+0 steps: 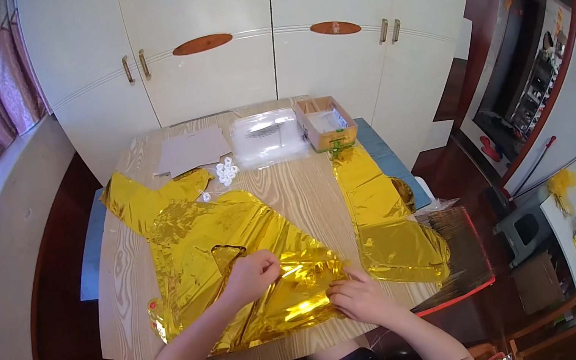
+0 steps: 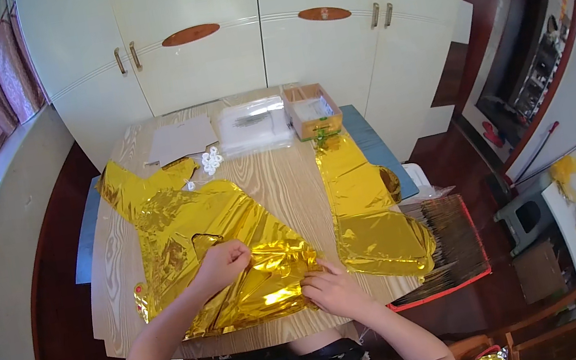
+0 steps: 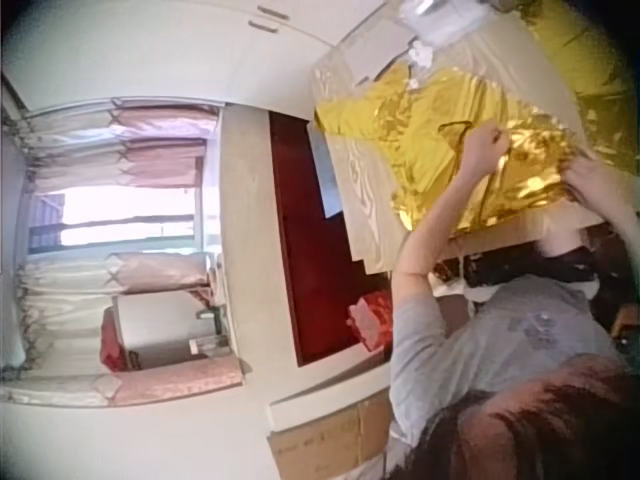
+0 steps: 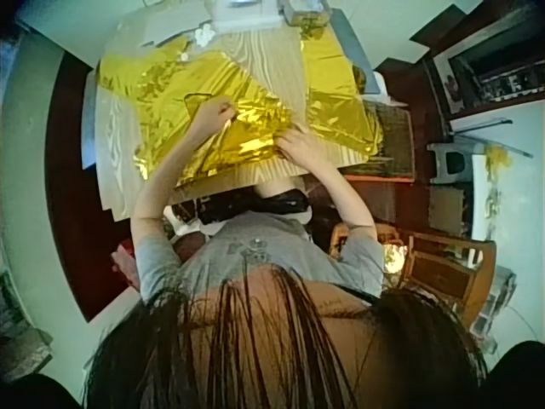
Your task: Folding and flattening a large gold foil balloon on a table.
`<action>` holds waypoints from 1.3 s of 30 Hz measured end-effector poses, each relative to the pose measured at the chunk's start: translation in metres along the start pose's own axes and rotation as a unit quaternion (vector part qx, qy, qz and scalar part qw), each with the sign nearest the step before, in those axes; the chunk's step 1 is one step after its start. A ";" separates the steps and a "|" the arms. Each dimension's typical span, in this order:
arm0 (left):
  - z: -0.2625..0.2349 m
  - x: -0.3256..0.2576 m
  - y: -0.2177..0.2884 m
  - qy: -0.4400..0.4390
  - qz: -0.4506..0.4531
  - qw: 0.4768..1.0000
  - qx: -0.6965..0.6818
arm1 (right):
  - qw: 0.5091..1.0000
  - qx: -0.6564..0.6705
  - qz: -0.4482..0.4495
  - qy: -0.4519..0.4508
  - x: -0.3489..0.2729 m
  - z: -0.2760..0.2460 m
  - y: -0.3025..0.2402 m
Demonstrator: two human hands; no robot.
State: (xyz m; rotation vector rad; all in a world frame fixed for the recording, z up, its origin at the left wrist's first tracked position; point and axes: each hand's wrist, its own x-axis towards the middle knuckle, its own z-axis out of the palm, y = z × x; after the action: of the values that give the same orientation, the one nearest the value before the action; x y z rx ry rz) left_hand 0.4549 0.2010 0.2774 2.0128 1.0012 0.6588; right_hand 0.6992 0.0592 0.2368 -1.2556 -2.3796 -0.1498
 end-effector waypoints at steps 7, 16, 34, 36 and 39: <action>-0.025 0.005 -0.008 0.066 -0.021 0.997 0.042 | 1.000 -0.023 0.010 -0.004 -0.002 -0.005 -0.002; -0.099 0.027 -0.071 0.238 -0.031 0.948 0.211 | 1.000 -0.024 0.014 -0.007 -0.005 -0.007 -0.001; -0.034 -0.020 0.076 -0.094 0.111 0.973 0.182 | 0.991 -0.036 -0.004 0.127 0.085 -0.032 0.008; -0.012 -0.029 0.065 -0.054 0.144 0.955 0.254 | 0.988 -0.030 -0.004 0.150 0.094 -0.031 0.003; -0.006 -0.021 0.036 -0.017 0.124 0.967 0.223 | 0.985 -0.011 0.031 0.171 0.091 -0.032 -0.008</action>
State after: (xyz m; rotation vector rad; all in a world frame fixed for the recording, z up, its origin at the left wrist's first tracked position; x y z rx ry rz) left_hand 0.4543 0.1724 0.3079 2.5665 0.9464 0.5601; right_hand 0.6595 0.1141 0.3059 -1.2047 -2.0485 -0.3442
